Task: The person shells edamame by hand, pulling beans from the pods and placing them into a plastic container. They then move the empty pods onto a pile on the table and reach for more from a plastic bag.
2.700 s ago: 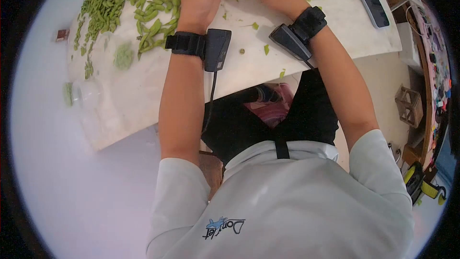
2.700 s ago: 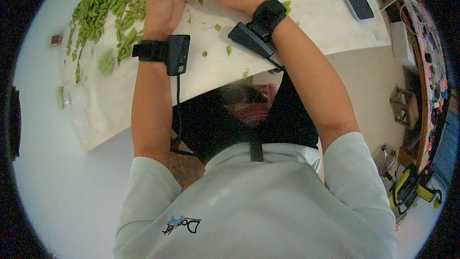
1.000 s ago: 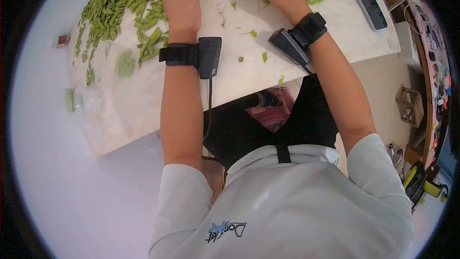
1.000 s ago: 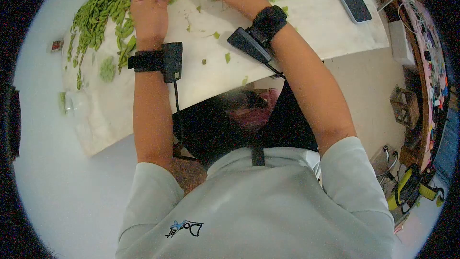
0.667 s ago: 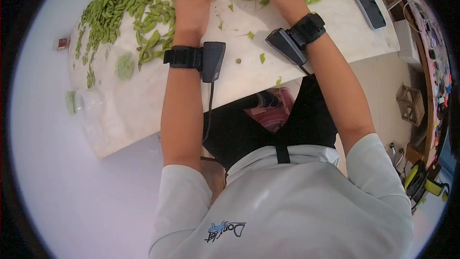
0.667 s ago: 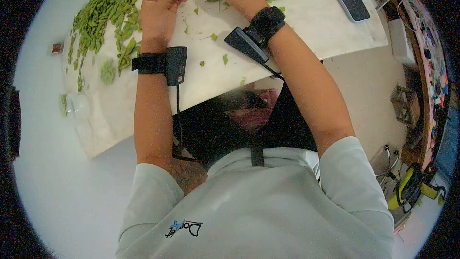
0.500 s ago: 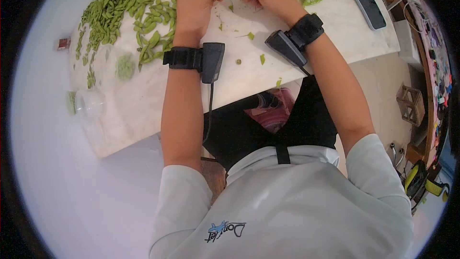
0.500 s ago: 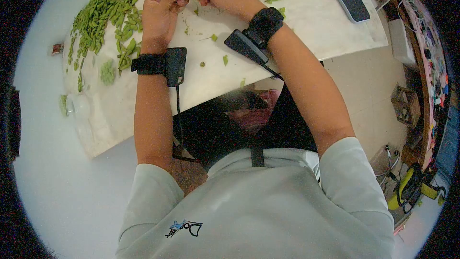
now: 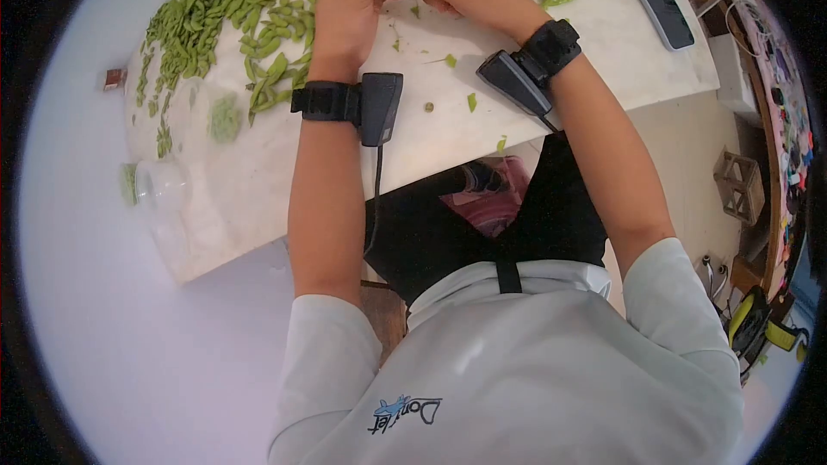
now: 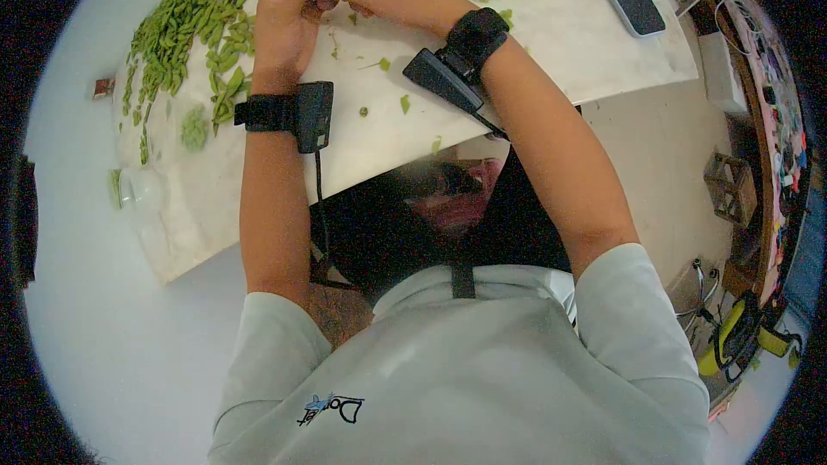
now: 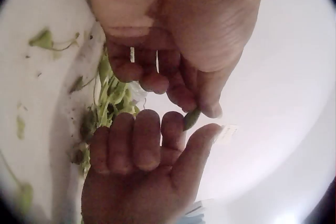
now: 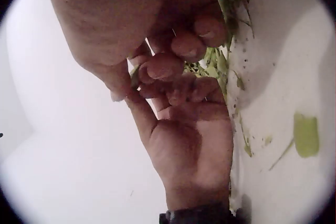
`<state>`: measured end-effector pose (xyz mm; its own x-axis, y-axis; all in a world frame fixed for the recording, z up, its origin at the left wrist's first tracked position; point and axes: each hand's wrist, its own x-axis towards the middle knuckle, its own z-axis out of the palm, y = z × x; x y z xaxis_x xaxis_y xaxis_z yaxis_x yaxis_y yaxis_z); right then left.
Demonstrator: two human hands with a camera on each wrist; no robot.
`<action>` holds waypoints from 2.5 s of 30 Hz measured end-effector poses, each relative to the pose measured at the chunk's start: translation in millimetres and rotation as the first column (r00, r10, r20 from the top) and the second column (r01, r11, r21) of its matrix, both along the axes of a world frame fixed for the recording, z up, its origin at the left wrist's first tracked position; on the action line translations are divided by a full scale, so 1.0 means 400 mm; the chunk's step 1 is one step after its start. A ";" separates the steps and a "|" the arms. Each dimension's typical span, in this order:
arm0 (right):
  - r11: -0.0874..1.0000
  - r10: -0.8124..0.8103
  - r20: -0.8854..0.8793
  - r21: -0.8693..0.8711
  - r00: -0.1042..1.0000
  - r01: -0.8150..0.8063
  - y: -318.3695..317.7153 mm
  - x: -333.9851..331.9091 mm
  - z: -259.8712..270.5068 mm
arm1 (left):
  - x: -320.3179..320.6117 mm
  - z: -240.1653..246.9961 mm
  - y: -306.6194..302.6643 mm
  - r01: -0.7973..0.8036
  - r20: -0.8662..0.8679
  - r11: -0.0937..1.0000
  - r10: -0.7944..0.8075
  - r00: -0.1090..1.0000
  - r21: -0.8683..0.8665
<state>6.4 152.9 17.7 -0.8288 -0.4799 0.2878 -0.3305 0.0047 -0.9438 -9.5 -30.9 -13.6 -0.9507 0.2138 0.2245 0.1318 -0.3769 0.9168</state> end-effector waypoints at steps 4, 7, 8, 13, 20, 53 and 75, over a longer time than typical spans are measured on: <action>1.000 -0.019 0.044 0.016 0.999 0.018 -0.001 0.005 0.008 | 0.001 0.022 -0.005 0.016 0.010 0.995 -0.015 1.000 -0.097; 0.999 -0.022 0.035 0.045 0.999 0.020 0.001 0.003 0.005 | 0.031 0.053 0.017 0.002 -0.014 0.992 -0.004 1.000 -0.123; 0.998 -0.026 0.025 0.060 0.999 0.024 0.003 0.002 0.004 | 0.033 0.057 0.022 -0.011 -0.020 0.991 0.008 1.000 -0.131; 0.995 -0.058 -0.005 0.084 0.998 0.058 0.001 0.008 0.009 | 0.034 0.061 0.029 -0.027 -0.045 0.989 0.021 0.999 -0.145; 0.993 -0.072 0.007 0.091 0.997 0.071 0.001 0.003 0.000 | 0.023 0.048 0.024 0.008 -0.038 0.994 -0.012 0.999 -0.110; 0.994 -0.091 -0.025 0.053 0.996 0.092 -0.004 -0.001 0.001 | 0.027 0.051 0.034 0.026 0.014 0.998 -0.025 1.000 -0.056; 0.991 -0.130 -0.080 0.029 0.988 0.133 -0.001 -0.006 0.001 | 0.032 0.059 0.039 0.026 0.002 0.998 -0.025 1.000 -0.062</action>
<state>4.2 152.7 18.1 -0.8609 -0.3791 0.3393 -0.3974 0.0847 -0.9137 3.3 -15.3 10.0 -0.9450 0.2515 0.2092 0.1221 -0.3222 0.9388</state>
